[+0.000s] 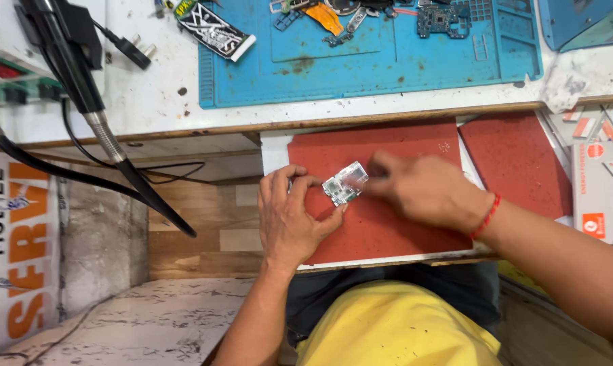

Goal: The person cleans a small electronic circuit board using a purple brush and a liquid from a pink bottle. They repeatedly scrub the board's surface and edges on a red mat, occasionally flipping it over to treat different areas.

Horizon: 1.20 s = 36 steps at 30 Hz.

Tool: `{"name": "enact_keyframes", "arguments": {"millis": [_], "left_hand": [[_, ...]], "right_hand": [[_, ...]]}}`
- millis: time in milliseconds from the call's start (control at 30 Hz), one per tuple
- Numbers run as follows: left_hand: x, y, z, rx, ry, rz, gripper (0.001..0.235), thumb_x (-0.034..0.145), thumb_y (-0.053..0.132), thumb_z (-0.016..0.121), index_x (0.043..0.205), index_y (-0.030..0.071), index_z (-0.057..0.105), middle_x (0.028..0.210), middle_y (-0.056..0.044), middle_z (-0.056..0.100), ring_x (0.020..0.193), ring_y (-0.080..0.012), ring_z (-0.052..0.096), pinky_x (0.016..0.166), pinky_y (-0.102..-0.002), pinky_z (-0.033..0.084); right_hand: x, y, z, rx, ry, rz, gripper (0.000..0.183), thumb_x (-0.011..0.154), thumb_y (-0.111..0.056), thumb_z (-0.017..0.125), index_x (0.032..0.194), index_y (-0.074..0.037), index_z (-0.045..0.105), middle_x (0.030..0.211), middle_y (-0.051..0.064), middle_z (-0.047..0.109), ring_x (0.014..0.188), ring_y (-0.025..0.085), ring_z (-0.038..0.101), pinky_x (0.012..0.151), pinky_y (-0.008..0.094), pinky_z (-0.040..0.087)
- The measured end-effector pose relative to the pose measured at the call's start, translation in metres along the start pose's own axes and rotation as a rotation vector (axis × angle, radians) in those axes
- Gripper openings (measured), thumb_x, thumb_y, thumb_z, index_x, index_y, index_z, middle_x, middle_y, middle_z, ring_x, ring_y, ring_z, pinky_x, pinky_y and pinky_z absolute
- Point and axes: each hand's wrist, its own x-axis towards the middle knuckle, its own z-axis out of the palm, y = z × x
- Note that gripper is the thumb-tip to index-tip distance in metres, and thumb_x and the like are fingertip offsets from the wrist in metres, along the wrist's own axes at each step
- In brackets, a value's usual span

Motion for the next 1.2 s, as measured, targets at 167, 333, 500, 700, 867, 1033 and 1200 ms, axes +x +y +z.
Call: {"name": "enact_keyframes", "arguments": {"millis": [167, 333, 500, 700, 867, 1033, 1200], "left_hand": [[0.0, 0.002, 0.001, 0.013, -0.005, 0.002, 0.05, 0.065, 0.035, 0.093, 0.102, 0.01, 0.071, 0.118, -0.008, 0.058, 0.117, -0.0325, 0.051, 0.101, -0.048, 0.043], [0.002, 0.004, 0.0, 0.014, -0.014, -0.023, 0.05, 0.065, 0.035, 0.093, 0.102, 0.01, 0.07, 0.118, -0.008, 0.058, 0.117, -0.032, 0.051, 0.1, -0.048, 0.044], [0.004, 0.002, -0.002, 0.025, -0.01, -0.004, 0.05, 0.064, 0.033, 0.092, 0.103, 0.01, 0.071, 0.118, -0.008, 0.057, 0.117, -0.0318, 0.051, 0.1, -0.048, 0.045], [0.002, 0.002, -0.002, 0.02, -0.028, -0.013, 0.051, 0.063, 0.033, 0.091, 0.104, 0.01, 0.072, 0.118, -0.008, 0.057, 0.117, -0.0319, 0.051, 0.1, -0.048, 0.045], [0.0, 0.001, 0.0, 0.036, -0.007, 0.041, 0.048, 0.068, 0.035, 0.092, 0.107, 0.012, 0.075, 0.119, -0.009, 0.058, 0.116, -0.0331, 0.05, 0.099, -0.049, 0.044], [0.001, 0.0, -0.004, 0.033, 0.001, 0.098, 0.055, 0.068, 0.041, 0.093, 0.11, 0.012, 0.075, 0.121, -0.009, 0.059, 0.116, -0.0336, 0.05, 0.1, -0.05, 0.044], [0.005, 0.001, -0.003, 0.043, -0.023, 0.063, 0.052, 0.067, 0.038, 0.093, 0.107, 0.011, 0.074, 0.121, -0.009, 0.059, 0.117, -0.0347, 0.049, 0.1, -0.051, 0.043]], "right_hand": [[0.001, 0.005, -0.007, 0.056, -0.058, 0.004, 0.081, 0.084, -0.01, 0.048, 0.156, -0.044, 0.044, 0.126, 0.008, 0.056, 0.056, 0.029, 0.068, 0.049, 0.044, 0.055], [-0.001, 0.003, -0.001, 0.081, 0.016, -0.062, 0.076, 0.083, -0.01, 0.05, 0.151, -0.044, 0.049, 0.124, 0.008, 0.057, 0.066, 0.03, 0.069, 0.05, 0.043, 0.056], [-0.003, -0.001, 0.005, 0.09, 0.044, -0.173, 0.077, 0.079, -0.011, 0.053, 0.151, -0.04, 0.052, 0.131, 0.015, 0.056, 0.061, 0.032, 0.069, 0.049, 0.043, 0.057], [-0.001, -0.002, 0.0, 0.115, -0.025, -0.074, 0.077, 0.085, -0.008, 0.048, 0.15, -0.049, 0.05, 0.133, 0.008, 0.056, 0.059, 0.03, 0.069, 0.049, 0.043, 0.057], [-0.001, 0.002, -0.006, 0.037, -0.054, 0.062, 0.081, 0.084, -0.009, 0.049, 0.159, -0.04, 0.041, 0.124, 0.009, 0.056, 0.058, 0.029, 0.069, 0.051, 0.043, 0.058], [-0.016, -0.013, 0.005, 0.171, 0.054, 0.135, 0.082, 0.079, -0.002, 0.05, 0.157, -0.028, 0.042, 0.115, 0.011, 0.057, 0.06, 0.033, 0.069, 0.053, 0.045, 0.058], [-0.034, -0.052, 0.027, 0.294, 0.081, 0.113, 0.079, 0.077, -0.002, 0.052, 0.154, -0.015, 0.04, 0.107, 0.017, 0.057, 0.059, 0.034, 0.069, 0.059, 0.047, 0.059]]}}
